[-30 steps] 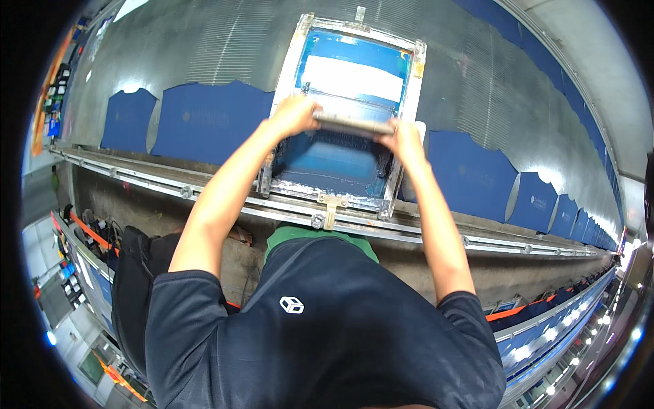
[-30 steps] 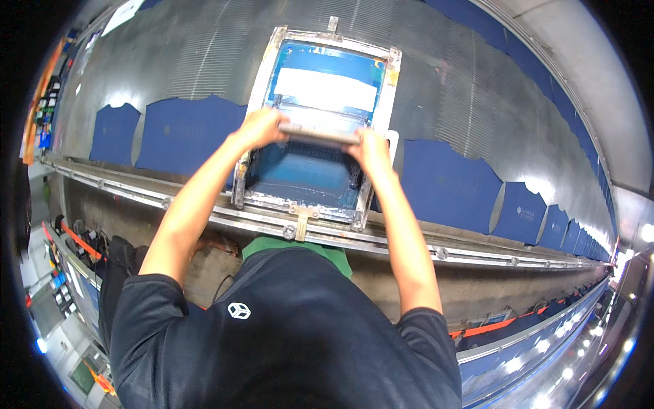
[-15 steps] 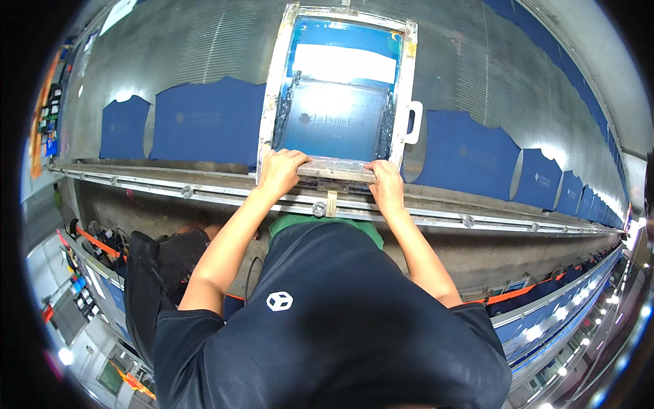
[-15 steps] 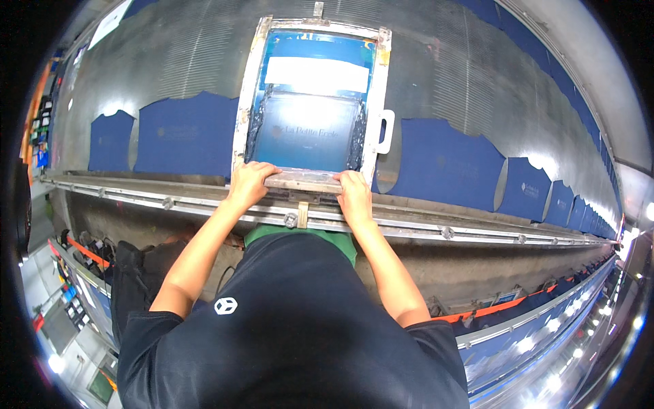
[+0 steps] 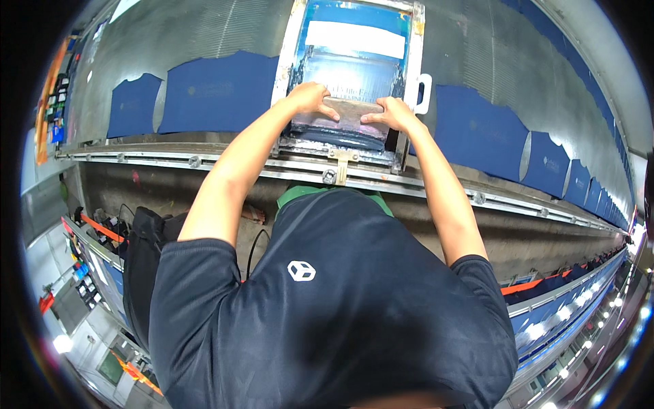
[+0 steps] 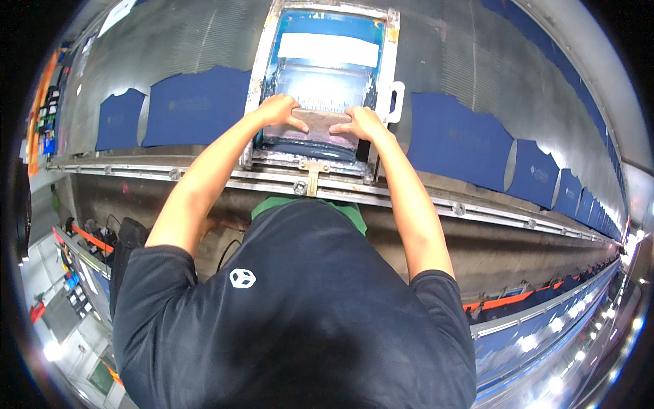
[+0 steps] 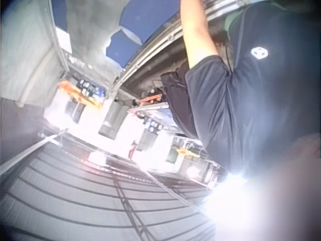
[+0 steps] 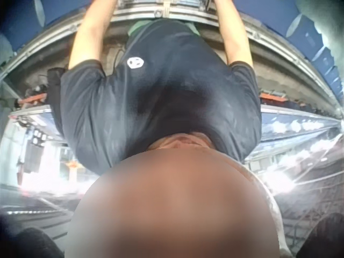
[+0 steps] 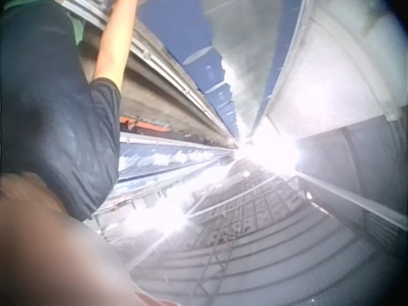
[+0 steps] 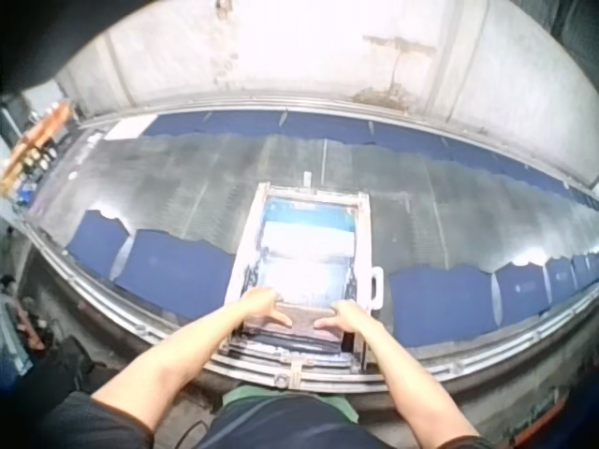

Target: The person performs screen printing on a series of blue t-shirts using a squeegee and a screen frame. They repeatedly pull ink across the screen to print a logo, then lift the screen to move to the next shirt on the conveyor line.

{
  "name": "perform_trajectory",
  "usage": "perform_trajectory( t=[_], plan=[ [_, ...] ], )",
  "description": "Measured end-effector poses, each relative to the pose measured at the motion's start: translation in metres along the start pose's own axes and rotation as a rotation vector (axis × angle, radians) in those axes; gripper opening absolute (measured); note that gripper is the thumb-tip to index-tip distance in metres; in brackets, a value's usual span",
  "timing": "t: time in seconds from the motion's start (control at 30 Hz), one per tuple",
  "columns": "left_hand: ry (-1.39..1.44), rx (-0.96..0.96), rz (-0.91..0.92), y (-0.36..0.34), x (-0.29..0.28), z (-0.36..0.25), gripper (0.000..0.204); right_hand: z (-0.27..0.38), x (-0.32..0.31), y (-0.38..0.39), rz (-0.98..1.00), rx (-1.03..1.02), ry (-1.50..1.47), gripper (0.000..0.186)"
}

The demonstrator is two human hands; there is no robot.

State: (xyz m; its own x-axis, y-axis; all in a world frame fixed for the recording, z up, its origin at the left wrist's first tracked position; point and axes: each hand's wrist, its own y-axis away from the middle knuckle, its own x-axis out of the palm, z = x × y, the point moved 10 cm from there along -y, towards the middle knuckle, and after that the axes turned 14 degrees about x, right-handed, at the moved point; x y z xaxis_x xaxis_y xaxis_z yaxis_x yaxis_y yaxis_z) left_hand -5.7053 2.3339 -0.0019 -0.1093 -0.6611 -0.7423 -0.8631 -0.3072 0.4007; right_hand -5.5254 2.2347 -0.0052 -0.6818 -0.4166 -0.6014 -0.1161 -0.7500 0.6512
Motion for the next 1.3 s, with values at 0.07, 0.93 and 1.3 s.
perform_trajectory(
  t=[0.07,0.93,1.3],
  plan=[
    [0.245,0.002,0.076,0.003,0.005,0.015,0.085,0.015,0.001,-0.009,0.166,-0.037,-0.014,0.071],
    [-0.176,0.142,-0.509,0.166,0.030,-0.092,0.054,-0.068,-0.126,-0.020,-0.914,0.070,-0.835,0.019],
    [-0.138,-0.056,-0.383,0.372,-0.081,0.153,0.047,0.216,0.047,-0.083,-0.841,-0.040,-0.904,0.021]
  ],
)
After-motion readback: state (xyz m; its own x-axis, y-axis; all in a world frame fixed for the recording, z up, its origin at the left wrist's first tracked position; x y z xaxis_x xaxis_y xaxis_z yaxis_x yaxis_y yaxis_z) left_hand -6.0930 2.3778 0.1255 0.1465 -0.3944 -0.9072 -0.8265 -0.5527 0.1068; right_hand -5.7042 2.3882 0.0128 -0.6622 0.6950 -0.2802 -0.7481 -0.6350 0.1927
